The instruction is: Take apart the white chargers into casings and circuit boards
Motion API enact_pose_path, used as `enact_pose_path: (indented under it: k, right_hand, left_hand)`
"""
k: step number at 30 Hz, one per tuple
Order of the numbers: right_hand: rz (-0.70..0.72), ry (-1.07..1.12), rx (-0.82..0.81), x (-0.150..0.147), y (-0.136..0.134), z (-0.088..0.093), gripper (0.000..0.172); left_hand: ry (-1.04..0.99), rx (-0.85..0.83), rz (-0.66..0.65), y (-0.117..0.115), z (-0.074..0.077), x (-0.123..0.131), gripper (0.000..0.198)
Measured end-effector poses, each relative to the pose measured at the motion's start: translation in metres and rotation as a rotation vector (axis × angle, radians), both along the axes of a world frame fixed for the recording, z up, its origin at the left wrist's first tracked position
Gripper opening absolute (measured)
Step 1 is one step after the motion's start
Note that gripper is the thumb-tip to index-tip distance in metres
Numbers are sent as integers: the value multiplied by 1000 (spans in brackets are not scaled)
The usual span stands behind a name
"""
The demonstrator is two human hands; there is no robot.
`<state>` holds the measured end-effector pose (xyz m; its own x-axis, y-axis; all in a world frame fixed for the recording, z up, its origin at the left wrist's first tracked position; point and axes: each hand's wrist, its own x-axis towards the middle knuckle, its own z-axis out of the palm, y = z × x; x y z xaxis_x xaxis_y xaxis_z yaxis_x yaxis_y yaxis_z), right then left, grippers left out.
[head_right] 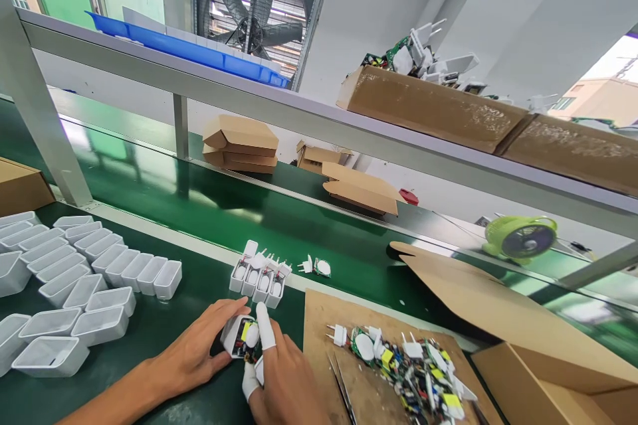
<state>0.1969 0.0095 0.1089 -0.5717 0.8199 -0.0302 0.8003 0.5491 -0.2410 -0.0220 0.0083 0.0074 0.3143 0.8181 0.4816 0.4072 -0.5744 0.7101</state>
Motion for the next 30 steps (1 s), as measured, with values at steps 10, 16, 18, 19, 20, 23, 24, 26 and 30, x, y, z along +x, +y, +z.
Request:
enact_pose_path:
  k: [10, 16, 18, 19, 20, 23, 24, 26, 30]
  right_hand:
    - [3, 86, -22, 2, 2, -6, 71]
    - [38, 96, 6, 1, 1, -5, 73]
    - [47, 77, -2, 0, 0, -3, 73]
    - [48, 69, -5, 0, -1, -2, 73]
    - [49, 63, -7, 0, -2, -1, 73]
    - [43, 54, -2, 0, -3, 1, 72]
    - [38, 44, -4, 0, -4, 2, 70]
    - [23, 15, -13, 0, -4, 3, 66]
    - [4, 1, -2, -1, -5, 4, 69]
  left_hand:
    - [-10, -47, -2, -2, 1, -1, 93]
    - [-4, -19, 15, -1, 0, -1, 92]
    - [8, -9, 19, -1, -1, -1, 92]
    - [12, -6, 21, -1, -2, -1, 92]
    - [15, -6, 22, -1, -2, -1, 91]
    - [15, -11, 24, -2, -3, -1, 91]
    - [16, -17, 22, -2, -3, 0, 91]
    - [16, -23, 22, -3, -2, 0, 92]
    - [14, -14, 29, -3, -2, 0, 89]
